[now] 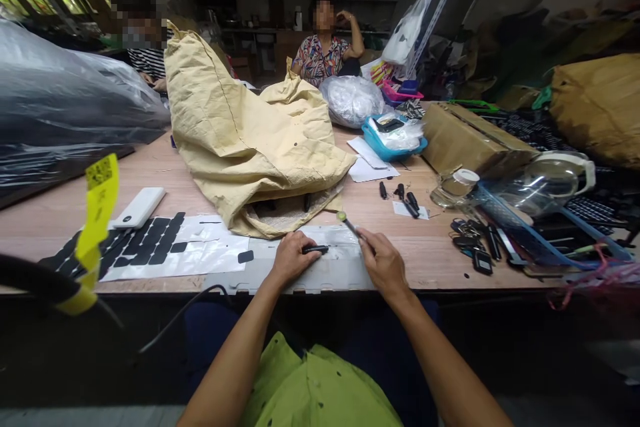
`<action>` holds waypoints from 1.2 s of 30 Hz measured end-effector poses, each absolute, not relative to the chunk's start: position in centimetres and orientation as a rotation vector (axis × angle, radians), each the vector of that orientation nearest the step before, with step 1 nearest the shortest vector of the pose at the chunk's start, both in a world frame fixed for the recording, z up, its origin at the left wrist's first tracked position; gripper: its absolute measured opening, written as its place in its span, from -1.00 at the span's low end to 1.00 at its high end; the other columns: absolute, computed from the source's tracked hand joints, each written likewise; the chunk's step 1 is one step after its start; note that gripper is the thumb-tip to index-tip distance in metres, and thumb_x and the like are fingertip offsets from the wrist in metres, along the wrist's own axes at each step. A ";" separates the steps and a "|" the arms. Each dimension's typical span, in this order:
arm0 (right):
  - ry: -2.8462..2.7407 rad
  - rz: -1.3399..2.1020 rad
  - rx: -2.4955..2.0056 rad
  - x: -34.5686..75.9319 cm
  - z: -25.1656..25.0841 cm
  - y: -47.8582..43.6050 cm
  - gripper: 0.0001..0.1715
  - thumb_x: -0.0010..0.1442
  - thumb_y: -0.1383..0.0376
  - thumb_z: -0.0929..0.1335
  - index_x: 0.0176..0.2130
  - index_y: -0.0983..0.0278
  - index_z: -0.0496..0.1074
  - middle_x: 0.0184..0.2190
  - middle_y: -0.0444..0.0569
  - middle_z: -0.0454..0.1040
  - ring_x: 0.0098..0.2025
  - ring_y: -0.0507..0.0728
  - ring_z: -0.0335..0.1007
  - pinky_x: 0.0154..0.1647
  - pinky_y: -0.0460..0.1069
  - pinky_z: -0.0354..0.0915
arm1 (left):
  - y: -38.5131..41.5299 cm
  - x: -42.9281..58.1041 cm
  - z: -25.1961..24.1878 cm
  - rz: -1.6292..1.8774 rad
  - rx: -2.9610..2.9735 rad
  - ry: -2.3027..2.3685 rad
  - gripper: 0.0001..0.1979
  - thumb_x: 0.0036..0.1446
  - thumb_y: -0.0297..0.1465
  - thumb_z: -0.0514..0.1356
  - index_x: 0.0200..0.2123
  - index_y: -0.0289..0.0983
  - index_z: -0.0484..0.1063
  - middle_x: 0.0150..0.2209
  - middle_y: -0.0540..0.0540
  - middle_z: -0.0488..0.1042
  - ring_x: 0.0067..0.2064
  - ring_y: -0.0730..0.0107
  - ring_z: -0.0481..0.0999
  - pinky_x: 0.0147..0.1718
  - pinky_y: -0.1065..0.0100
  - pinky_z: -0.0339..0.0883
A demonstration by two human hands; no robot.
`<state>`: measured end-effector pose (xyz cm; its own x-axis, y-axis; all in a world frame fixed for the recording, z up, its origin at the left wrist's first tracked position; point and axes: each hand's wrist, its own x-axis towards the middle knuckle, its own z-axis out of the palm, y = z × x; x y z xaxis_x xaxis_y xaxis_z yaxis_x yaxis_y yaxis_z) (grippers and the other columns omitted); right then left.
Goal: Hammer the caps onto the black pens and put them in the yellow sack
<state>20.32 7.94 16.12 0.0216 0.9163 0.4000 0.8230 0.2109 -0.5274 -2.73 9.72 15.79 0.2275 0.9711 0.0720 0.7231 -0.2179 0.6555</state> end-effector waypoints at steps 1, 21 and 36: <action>-1.792 0.124 -1.689 20.9 16.0 9.2 -0.59 0.32 0.29 0.22 0.03 0.11 0.55 -0.18 -0.01 0.54 -0.12 0.14 0.43 -0.15 -0.02 0.32 | 9.7 -2.7 15.8 0.657 2.011 1.556 -0.85 0.09 -0.31 0.32 -0.25 -0.16 0.64 -0.30 -0.07 0.52 -0.15 0.20 0.43 -0.11 0.24 0.28; -1.803 -0.314 -2.087 21.9 13.7 14.5 -0.65 0.32 0.31 0.28 0.03 0.16 0.54 -0.28 0.03 0.36 -0.22 0.15 0.15 -0.30 -0.01 -0.04 | -0.3 -1.8 16.6 0.251 1.998 1.031 -0.86 0.26 -0.28 0.15 -0.15 -0.14 0.44 -0.21 -0.01 0.57 -0.16 0.27 0.51 -0.12 0.32 0.29; -1.781 -0.318 -2.109 21.3 14.1 14.3 -0.64 0.30 0.34 0.27 0.02 0.16 0.53 -0.27 0.04 0.39 -0.19 0.18 0.19 -0.28 0.02 -0.03 | -1.1 0.4 14.2 -0.176 1.724 1.129 -0.62 0.13 -0.33 0.24 0.04 -0.19 0.55 -0.04 -0.19 0.61 0.04 0.02 0.56 0.04 0.17 0.38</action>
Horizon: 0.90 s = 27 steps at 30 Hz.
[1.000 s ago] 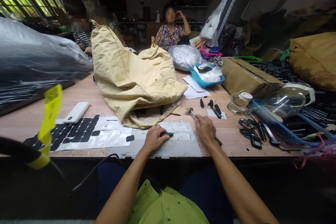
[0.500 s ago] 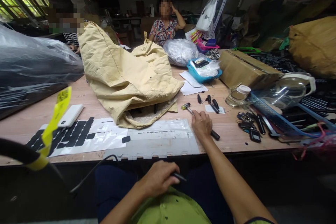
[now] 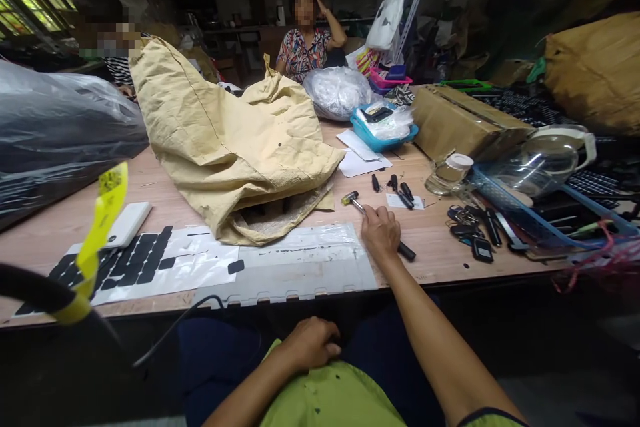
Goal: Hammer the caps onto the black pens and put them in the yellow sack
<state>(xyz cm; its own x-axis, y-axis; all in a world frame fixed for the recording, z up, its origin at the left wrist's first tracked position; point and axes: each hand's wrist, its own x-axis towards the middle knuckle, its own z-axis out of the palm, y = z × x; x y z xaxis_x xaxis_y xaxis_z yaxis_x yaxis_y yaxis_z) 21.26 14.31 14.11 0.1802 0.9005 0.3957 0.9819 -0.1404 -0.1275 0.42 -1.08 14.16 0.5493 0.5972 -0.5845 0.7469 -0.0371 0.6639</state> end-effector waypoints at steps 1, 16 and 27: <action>-1.784 -0.318 -2.114 21.2 14.1 14.3 -0.64 0.30 0.34 0.27 0.02 0.16 0.53 -0.26 0.04 0.39 -0.19 0.18 0.19 -0.28 0.02 -0.02 | -0.6 0.4 15.6 -0.096 1.718 0.994 -0.64 0.11 -0.29 0.27 -0.01 -0.19 0.57 -0.13 -0.14 0.63 -0.07 0.09 0.60 -0.05 0.23 0.41; -1.788 -0.342 -2.144 20.7 14.0 14.5 -0.64 0.30 0.33 0.26 0.01 0.17 0.52 -0.26 0.04 0.39 -0.19 0.17 0.20 -0.29 0.01 -0.01 | 18.4 -2.4 19.3 0.642 1.299 2.343 -0.65 0.13 -0.23 0.27 -0.08 -0.31 0.57 -0.11 -0.35 0.60 -0.02 -0.08 0.57 -0.11 0.14 0.40; -1.787 -0.296 -2.161 20.8 14.4 14.4 -0.64 0.31 0.32 0.25 0.02 0.18 0.51 -0.22 0.06 0.39 -0.16 0.18 0.20 -0.27 0.01 0.01 | 10.6 -4.0 18.1 0.675 2.208 1.606 -0.86 0.14 -0.30 0.26 -0.25 -0.19 0.56 -0.29 -0.10 0.56 -0.15 0.15 0.47 -0.10 0.20 0.31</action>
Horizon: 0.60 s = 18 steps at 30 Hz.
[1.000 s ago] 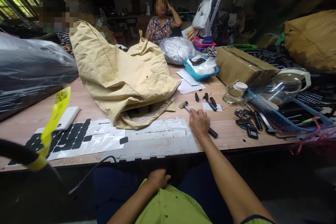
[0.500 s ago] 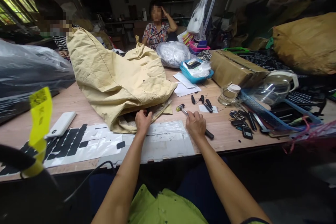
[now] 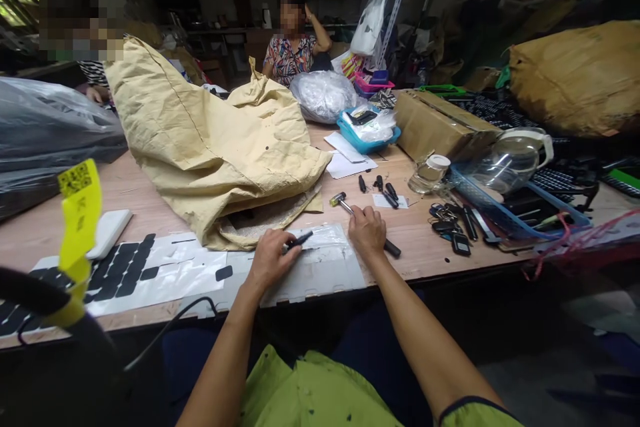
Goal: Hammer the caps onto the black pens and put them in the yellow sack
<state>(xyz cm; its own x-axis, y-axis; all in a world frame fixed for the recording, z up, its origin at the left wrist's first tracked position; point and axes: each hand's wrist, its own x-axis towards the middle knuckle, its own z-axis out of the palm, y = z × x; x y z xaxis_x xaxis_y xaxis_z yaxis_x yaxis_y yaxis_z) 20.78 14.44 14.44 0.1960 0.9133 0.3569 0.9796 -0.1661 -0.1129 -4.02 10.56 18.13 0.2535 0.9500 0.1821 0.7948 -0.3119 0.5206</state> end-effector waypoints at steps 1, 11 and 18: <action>-1.784 -0.291 -2.158 20.8 14.4 14.4 -0.64 0.31 0.32 0.25 0.02 0.18 0.51 -0.22 0.06 0.39 -0.15 0.19 0.20 -0.27 0.01 0.02 | 9.8 -4.1 17.6 0.670 2.225 1.510 -0.87 0.14 -0.31 0.26 -0.25 -0.19 0.56 -0.30 -0.09 0.55 -0.17 0.18 0.45 -0.12 0.22 0.30; -1.744 -0.164 -2.143 21.4 14.7 14.8 -0.63 0.29 0.32 0.28 0.03 0.16 0.53 -0.19 0.07 0.42 -0.15 0.18 0.22 -0.25 0.01 0.05 | 9.4 -3.9 15.7 0.685 2.105 1.472 -0.84 0.06 -0.36 0.34 -0.23 -0.19 0.59 -0.27 -0.09 0.53 -0.13 0.17 0.43 -0.09 0.22 0.27; -1.529 0.089 -1.906 21.5 16.3 12.0 -0.56 0.31 0.30 0.20 0.07 0.18 0.51 -0.10 0.05 0.54 -0.12 0.16 0.40 -0.15 0.01 0.27 | 9.3 -3.2 15.9 0.691 2.029 1.503 -0.85 0.03 -0.42 0.35 -0.26 -0.20 0.58 -0.28 -0.06 0.52 -0.12 0.18 0.42 -0.10 0.22 0.27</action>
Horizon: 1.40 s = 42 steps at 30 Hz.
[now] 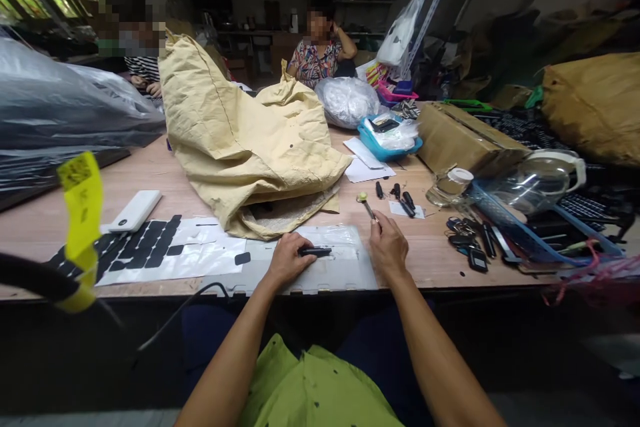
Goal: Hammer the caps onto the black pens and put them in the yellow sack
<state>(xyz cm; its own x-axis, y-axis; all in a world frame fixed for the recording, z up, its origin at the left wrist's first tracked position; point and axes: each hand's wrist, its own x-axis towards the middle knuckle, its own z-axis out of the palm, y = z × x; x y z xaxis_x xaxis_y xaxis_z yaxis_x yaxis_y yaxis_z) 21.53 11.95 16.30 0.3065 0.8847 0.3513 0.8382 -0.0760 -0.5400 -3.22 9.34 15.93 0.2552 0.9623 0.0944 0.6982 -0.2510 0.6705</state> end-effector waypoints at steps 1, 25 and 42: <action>-1.532 0.122 -1.816 21.2 16.5 10.8 -0.54 0.33 0.27 0.18 0.09 0.17 0.50 -0.05 0.05 0.54 -0.10 0.16 0.42 -0.12 0.02 0.31 | 9.3 -3.1 16.0 0.693 2.020 1.504 -0.84 0.02 -0.42 0.35 -0.26 -0.20 0.58 -0.28 -0.06 0.52 -0.12 0.18 0.42 -0.09 0.22 0.27; -1.996 0.132 -1.524 17.6 16.5 1.6 -0.50 0.38 0.32 0.17 0.15 0.06 0.49 -0.35 -0.07 0.50 -0.33 0.03 0.45 -0.32 -0.14 0.34 | 9.4 -1.8 16.2 0.745 1.877 1.617 -0.88 -0.08 -0.46 0.39 -0.39 -0.17 0.61 -0.34 -0.03 0.52 -0.14 0.20 0.41 -0.11 0.21 0.29; -1.817 -0.087 -2.142 21.8 17.3 15.8 -0.60 0.29 0.38 0.28 0.04 0.21 0.57 -0.25 0.06 0.51 -0.19 0.17 0.36 -0.29 -0.01 0.18 | 9.2 -1.8 16.3 0.598 2.089 1.670 -0.89 0.13 -0.31 0.32 -0.31 -0.22 0.52 -0.27 -0.08 0.50 -0.11 0.15 0.42 -0.12 0.19 0.24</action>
